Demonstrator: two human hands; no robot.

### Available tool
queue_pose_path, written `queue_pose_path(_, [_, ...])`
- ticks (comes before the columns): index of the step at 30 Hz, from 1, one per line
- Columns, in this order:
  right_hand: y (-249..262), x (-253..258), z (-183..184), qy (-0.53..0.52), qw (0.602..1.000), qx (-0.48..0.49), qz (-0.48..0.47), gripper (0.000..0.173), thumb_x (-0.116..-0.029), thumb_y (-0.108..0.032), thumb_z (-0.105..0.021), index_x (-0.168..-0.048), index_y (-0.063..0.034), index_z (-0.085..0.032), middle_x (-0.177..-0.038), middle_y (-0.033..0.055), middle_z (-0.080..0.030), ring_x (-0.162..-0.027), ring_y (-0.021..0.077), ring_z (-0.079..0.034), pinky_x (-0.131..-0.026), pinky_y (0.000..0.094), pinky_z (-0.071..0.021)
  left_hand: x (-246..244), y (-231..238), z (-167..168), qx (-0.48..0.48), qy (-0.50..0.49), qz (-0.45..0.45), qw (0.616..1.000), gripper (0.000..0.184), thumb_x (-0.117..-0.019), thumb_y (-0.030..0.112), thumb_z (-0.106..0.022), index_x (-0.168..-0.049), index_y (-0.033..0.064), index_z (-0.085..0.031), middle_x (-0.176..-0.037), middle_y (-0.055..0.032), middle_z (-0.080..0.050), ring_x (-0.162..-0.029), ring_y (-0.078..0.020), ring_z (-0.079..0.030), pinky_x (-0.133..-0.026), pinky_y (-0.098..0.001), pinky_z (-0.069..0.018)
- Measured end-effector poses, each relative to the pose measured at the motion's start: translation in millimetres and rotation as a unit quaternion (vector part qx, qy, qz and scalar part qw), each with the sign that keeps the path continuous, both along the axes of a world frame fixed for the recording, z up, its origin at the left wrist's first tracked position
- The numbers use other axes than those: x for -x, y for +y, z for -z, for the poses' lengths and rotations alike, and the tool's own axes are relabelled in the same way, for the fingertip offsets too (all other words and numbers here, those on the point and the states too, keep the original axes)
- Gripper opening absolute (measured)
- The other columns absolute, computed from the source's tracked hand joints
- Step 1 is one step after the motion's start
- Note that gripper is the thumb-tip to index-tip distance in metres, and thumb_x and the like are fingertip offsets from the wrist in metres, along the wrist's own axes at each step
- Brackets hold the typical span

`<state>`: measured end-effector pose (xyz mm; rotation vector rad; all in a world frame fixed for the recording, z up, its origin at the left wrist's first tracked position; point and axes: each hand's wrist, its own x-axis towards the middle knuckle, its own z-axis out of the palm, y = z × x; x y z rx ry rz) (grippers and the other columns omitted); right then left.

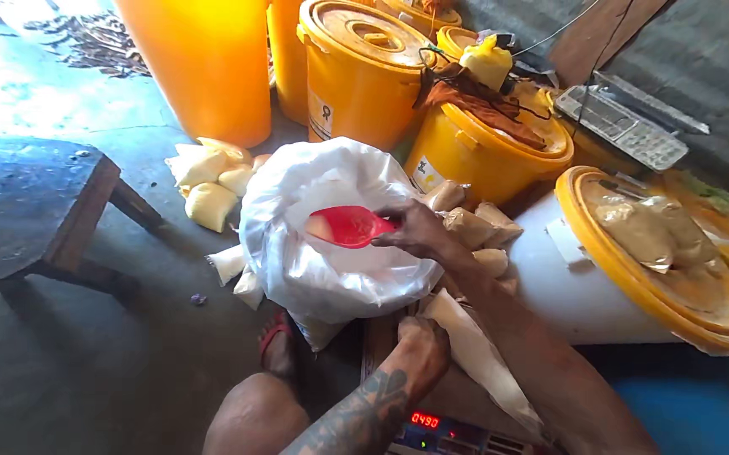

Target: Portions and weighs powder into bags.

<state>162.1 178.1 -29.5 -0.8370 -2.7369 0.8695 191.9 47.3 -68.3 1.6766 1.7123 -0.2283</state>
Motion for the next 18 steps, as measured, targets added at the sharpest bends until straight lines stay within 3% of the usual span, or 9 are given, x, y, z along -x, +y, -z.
queue_pose_path(5, [-15.2, -89.2, -33.9, 0.154, 0.986, 0.04, 0.054, 0.045, -0.0801, -0.01, -0.086, -0.123, -0.0115, -0.074, -0.105, 0.0037, -0.076, -0.087, 0.0112, -0.073, -0.077, 0.0318, -0.063, 1.8, -6.3, 3.4, -0.038, -0.007, 0.017, 0.999, 0.03, -0.0953, 0.015, -0.064, -0.117, -0.005, -0.065, -0.121, -0.0248, -0.064, -0.114, -0.0427, -0.062, -0.09, -0.06, -0.0513])
queue_pose_path(7, [-33.7, -107.6, -37.0, 0.195, 0.976, 0.034, 0.088, 0.047, -0.0805, -0.008, -0.086, -0.126, -0.0115, -0.073, -0.105, 0.0056, -0.076, -0.083, 0.0124, -0.073, -0.072, 0.0299, -0.062, 4.8, -9.9, 6.2, -0.067, -0.007, 0.013, 0.998, 0.027, -0.0967, 0.015, -0.063, -0.116, -0.0038, -0.066, -0.119, -0.0247, -0.065, -0.113, -0.0431, -0.063, -0.089, -0.0606, -0.0513])
queue_pose_path(11, [-55.2, -125.0, -44.5, 0.23, 0.967, 0.053, 0.095, 0.048, -0.0824, -0.007, -0.084, -0.128, -0.0153, -0.071, -0.093, 0.0073, -0.074, -0.065, 0.0178, -0.068, -0.053, 0.0305, -0.0581, 3.8, 2.3, 8.4, -0.028, 0.039, 0.021, 0.999, 0.026, -0.094, 0.02, -0.065, -0.112, 0.0017, -0.068, -0.111, -0.022, -0.068, -0.109, -0.0426, -0.065, -0.087, -0.0634, -0.0517])
queue_pose_path(15, [-63.7, -177.4, -64.8, 0.218, 0.972, 0.033, 0.085, 0.047, -0.0851, -0.004, -0.081, -0.13, -0.0114, -0.069, -0.105, 0.0031, -0.075, -0.081, 0.0108, -0.072, -0.068, 0.0241, -0.0621, 5.7, 4.1, 15.5, -0.052, 0.031, 0.035, 0.998, 0.027, -0.0926, 0.024, -0.067, -0.113, 0.0058, -0.069, -0.106, -0.0192, -0.069, -0.105, -0.0405, -0.067, -0.086, -0.0625, -0.0521])
queue_pose_path(18, [-71.1, -245.6, -70.7, 0.18, 0.975, -0.032, 0.123, 0.048, -0.0836, -0.013, -0.083, -0.129, -0.011, -0.069, -0.109, -0.0012, -0.075, -0.093, 0.007, -0.072, -0.08, 0.0232, -0.0627, 9.5, 5.5, 20.6, -0.047, 0.04, 0.037, 0.997, 0.028, -0.0926, 0.024, -0.068, -0.114, 0.0055, -0.069, -0.108, -0.0186, -0.069, -0.104, -0.04, -0.067, -0.085, -0.062, -0.0524])
